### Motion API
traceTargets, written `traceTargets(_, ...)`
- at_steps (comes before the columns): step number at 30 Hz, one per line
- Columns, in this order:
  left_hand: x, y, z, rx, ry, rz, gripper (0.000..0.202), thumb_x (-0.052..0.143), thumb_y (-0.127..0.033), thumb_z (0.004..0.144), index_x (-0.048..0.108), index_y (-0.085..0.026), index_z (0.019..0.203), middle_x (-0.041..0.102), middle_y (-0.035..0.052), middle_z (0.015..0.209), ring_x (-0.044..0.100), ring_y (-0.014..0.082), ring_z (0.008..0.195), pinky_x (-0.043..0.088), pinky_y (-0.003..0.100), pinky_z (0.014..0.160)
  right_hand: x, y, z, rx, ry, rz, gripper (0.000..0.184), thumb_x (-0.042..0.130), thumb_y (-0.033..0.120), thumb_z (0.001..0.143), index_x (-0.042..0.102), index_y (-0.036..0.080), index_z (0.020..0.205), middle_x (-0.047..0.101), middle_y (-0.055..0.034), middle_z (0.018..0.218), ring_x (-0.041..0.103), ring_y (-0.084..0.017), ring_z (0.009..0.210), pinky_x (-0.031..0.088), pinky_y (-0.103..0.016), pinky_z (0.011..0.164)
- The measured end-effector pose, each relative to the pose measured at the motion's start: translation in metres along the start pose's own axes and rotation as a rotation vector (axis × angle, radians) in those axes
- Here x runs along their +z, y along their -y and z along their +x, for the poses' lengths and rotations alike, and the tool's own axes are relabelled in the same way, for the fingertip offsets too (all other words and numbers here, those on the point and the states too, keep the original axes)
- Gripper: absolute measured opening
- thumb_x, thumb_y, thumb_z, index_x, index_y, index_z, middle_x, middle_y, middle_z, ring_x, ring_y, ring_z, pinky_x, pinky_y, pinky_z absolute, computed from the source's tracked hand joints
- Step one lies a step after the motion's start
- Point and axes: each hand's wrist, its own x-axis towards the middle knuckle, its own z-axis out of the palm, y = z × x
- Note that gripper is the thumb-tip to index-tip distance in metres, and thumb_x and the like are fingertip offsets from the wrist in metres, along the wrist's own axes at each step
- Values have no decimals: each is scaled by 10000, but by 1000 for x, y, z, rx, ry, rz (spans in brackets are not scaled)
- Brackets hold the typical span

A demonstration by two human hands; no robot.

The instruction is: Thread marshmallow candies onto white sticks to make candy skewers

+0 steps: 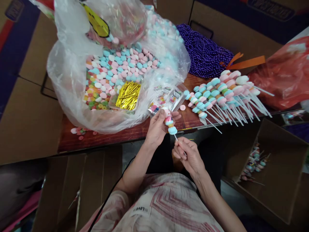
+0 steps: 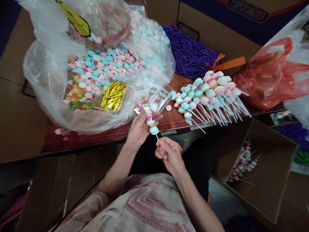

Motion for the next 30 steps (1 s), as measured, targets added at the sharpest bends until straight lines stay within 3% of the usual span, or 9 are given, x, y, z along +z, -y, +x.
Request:
traceTargets(4,-2,2,2,-2,20,-20,357,730,-512,831,645,-178,925,786,114,1002,722,304,1098,579,291,729,-5,3,2,40,2,133,238,765,358,782,623,175,729,323,118,477,120,-23,414,226,-213,434)
traceTargets(7,0,5,2,7,10,11,379,721,-535,828,642,-175,917,785,115,990,719,303,1104,584,317,776,-8,4,3,-6,-43,72,246,759,369,790,618,182,717,324,115,475,128,-29,415,237,-220,438)
traceTargets(9,3,7,0,35,-11,46,380,736,-534,812,632,-180,902,784,99,954,726,290,1089,583,315,796,-10,5,1,-101,-117,-91,240,718,382,839,629,186,734,366,97,480,206,-46,419,266,-232,457)
traceTargets(13,8,9,-4,54,-39,95,364,769,-503,787,616,-189,892,779,64,900,745,257,1035,580,288,792,-12,8,-1,-360,-229,-619,224,619,376,923,647,195,793,504,39,594,439,-98,544,355,-248,533)
traceTargets(15,8,8,-6,43,-17,103,368,783,-490,776,620,-187,906,780,66,914,748,259,1025,582,290,787,-13,9,-1,-459,-225,-812,219,572,349,947,634,200,798,519,33,632,465,-104,575,378,-254,560)
traceTargets(18,2,3,-5,-1,47,95,380,799,-482,765,630,-181,923,784,88,957,745,277,1036,585,315,802,-17,10,-1,-554,-192,-925,203,558,308,948,624,200,789,529,31,650,465,-101,573,384,-262,576)
traceTargets(22,-5,-3,-2,-47,28,54,376,756,-513,803,633,-177,919,789,110,959,734,298,1069,584,377,861,-24,12,-1,-397,-152,-690,194,583,343,948,674,197,859,491,49,578,460,-95,528,375,-252,533)
traceTargets(26,-4,-3,-1,-34,12,31,370,730,-524,824,636,-177,911,788,114,993,715,303,1116,573,396,902,-24,22,1,-130,-89,-219,213,663,371,895,677,177,809,337,115,444,253,-42,363,306,-225,425)
traceTargets(30,0,1,-3,-34,21,55,386,722,-546,821,633,-177,895,782,117,1023,716,301,1114,579,379,879,-14,24,3,-18,-63,-50,222,719,366,843,668,166,761,313,133,420,167,-14,332,289,-208,386)
